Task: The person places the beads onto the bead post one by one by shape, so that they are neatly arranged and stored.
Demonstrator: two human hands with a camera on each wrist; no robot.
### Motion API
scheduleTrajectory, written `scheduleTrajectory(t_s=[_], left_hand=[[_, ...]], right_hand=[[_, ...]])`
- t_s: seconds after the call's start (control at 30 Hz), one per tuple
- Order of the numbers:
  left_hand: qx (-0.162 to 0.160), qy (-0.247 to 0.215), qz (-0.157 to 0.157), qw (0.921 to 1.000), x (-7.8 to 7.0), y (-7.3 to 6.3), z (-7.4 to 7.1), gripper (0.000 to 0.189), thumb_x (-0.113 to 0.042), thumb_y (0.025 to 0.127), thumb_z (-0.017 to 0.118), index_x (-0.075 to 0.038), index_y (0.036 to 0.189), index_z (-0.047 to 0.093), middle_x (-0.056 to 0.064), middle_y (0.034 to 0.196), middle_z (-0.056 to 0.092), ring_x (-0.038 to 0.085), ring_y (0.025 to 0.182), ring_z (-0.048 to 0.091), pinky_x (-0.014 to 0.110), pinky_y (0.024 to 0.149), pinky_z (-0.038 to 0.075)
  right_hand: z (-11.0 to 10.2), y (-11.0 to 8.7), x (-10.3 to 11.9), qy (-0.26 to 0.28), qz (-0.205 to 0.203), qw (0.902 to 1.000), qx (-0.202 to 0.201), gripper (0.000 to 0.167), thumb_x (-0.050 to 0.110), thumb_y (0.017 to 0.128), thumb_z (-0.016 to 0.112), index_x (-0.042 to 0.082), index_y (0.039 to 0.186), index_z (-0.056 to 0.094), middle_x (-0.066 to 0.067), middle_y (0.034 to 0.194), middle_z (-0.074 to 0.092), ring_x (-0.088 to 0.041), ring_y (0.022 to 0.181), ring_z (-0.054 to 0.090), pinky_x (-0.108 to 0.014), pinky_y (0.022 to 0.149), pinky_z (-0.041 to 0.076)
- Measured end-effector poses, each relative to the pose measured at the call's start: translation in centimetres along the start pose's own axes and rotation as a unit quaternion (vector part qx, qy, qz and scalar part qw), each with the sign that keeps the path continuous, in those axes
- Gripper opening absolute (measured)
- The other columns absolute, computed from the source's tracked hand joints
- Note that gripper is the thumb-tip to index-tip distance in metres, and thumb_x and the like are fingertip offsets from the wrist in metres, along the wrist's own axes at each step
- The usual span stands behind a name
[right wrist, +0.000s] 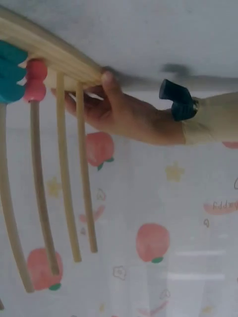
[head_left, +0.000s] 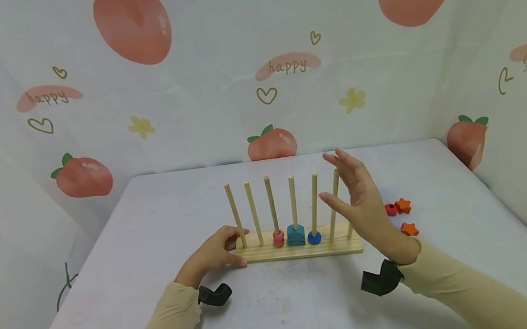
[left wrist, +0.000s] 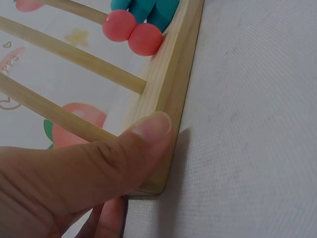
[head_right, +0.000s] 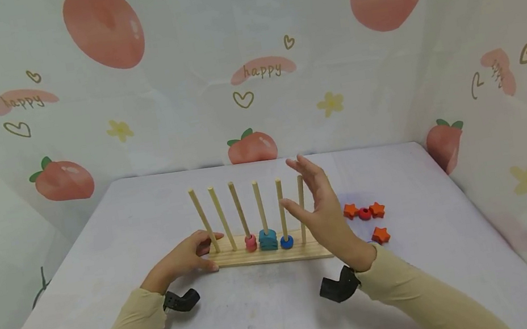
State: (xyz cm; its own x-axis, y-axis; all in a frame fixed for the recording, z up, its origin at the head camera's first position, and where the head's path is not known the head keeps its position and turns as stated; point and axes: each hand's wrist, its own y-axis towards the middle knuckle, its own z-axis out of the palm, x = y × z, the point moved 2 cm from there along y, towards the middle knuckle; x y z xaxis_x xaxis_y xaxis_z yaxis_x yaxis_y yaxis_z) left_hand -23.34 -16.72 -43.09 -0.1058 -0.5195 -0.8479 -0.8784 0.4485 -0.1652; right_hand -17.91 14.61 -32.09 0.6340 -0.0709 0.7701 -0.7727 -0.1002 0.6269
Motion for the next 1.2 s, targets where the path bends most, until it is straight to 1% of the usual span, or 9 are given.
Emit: scheduleTrajectory(t_s=[0.13,0.23,0.4,0.6,0.7,0.93,1.03,1.1,1.2], left_hand=[[0.000,-0.001,0.001,1.0000,0.1,0.0,0.0,0.068,0.003,0.069,0.083,0.001,0.131,0.054,0.018,0.133,0.045,0.036,0.135,0.042,0.044,0.110,0.041],[0.002,0.000,0.004,1.0000,0.2,0.1,0.0,0.068,0.002,0.069,0.083,0.001,0.131,0.054,0.019,0.133,0.044,0.036,0.135,0.042,0.044,0.109,0.041],[0.004,-0.006,0.009,0.9999,0.2,0.1,0.0,0.069,0.002,0.069,0.083,0.003,0.131,0.053,0.020,0.134,0.043,0.037,0.134,0.042,0.043,0.109,0.042],[0.013,-0.013,0.026,0.9995,0.2,0.1,0.0,0.069,0.004,0.071,0.082,0.008,0.132,0.050,0.025,0.136,0.039,0.041,0.134,0.041,0.043,0.108,0.044],[0.009,-0.016,0.023,0.9996,0.3,0.1,0.0,0.069,0.004,0.070,0.082,0.007,0.131,0.051,0.024,0.137,0.039,0.039,0.134,0.042,0.042,0.107,0.044],[0.011,-0.021,0.024,0.9994,0.4,0.1,0.0,0.070,0.004,0.070,0.082,0.007,0.132,0.050,0.024,0.136,0.040,0.040,0.134,0.042,0.042,0.107,0.044],[0.006,-0.016,0.019,0.9997,0.5,0.1,0.1,0.070,0.004,0.069,0.083,0.005,0.132,0.052,0.022,0.134,0.042,0.039,0.134,0.042,0.042,0.108,0.043],[0.005,-0.018,0.017,0.9997,0.5,0.1,0.1,0.070,0.004,0.069,0.083,0.004,0.132,0.052,0.021,0.134,0.042,0.038,0.134,0.042,0.042,0.108,0.044],[0.008,-0.022,0.018,0.9996,0.5,0.1,0.0,0.070,0.005,0.069,0.082,0.004,0.132,0.052,0.021,0.135,0.042,0.038,0.135,0.041,0.040,0.107,0.045]], right_hand=[[-0.7,0.3,1.7,0.054,-0.060,0.9967,-0.002,0.076,-0.025,0.080,0.058,-0.002,0.147,0.030,-0.006,0.146,0.046,-0.015,0.140,0.037,-0.025,0.119,0.025],[-1.5,0.2,2.8,0.066,-0.089,0.9938,-0.001,0.071,-0.020,0.082,0.061,-0.003,0.145,0.032,-0.005,0.144,0.048,-0.018,0.139,0.038,-0.026,0.119,0.027],[-3.1,-0.3,3.9,0.059,-0.113,0.9917,-0.017,0.065,-0.005,0.086,0.067,-0.006,0.142,0.036,-0.007,0.142,0.051,-0.019,0.137,0.042,-0.026,0.117,0.031],[-4.9,-1.3,4.2,0.076,-0.124,0.9890,-0.029,0.065,-0.008,0.083,0.069,-0.009,0.140,0.037,-0.013,0.140,0.052,-0.023,0.135,0.044,-0.026,0.117,0.032],[-5.8,-1.9,3.9,0.053,-0.110,0.9920,-0.031,0.066,-0.011,0.083,0.068,-0.008,0.141,0.037,-0.012,0.140,0.052,-0.021,0.134,0.045,-0.024,0.115,0.033],[-7.7,-3.5,2.2,-0.063,-0.043,0.9966,-0.030,0.074,-0.027,0.078,0.059,-0.004,0.144,0.036,-0.004,0.140,0.051,-0.010,0.130,0.048,-0.011,0.107,0.037],[-8.4,-4.5,1.2,-0.128,0.006,0.9916,-0.019,0.074,-0.023,0.080,0.061,0.000,0.145,0.036,0.006,0.139,0.051,-0.002,0.126,0.049,-0.006,0.102,0.038],[-8.8,-5.3,0.4,-0.174,0.043,0.9838,-0.007,0.072,-0.017,0.082,0.064,0.003,0.146,0.036,0.007,0.138,0.051,0.004,0.123,0.049,-0.004,0.099,0.039],[-9.3,-6.3,-0.9,-0.215,0.088,0.9724,0.015,0.070,-0.007,0.084,0.068,0.005,0.146,0.036,-0.005,0.137,0.052,0.012,0.118,0.047,0.000,0.095,0.038]])
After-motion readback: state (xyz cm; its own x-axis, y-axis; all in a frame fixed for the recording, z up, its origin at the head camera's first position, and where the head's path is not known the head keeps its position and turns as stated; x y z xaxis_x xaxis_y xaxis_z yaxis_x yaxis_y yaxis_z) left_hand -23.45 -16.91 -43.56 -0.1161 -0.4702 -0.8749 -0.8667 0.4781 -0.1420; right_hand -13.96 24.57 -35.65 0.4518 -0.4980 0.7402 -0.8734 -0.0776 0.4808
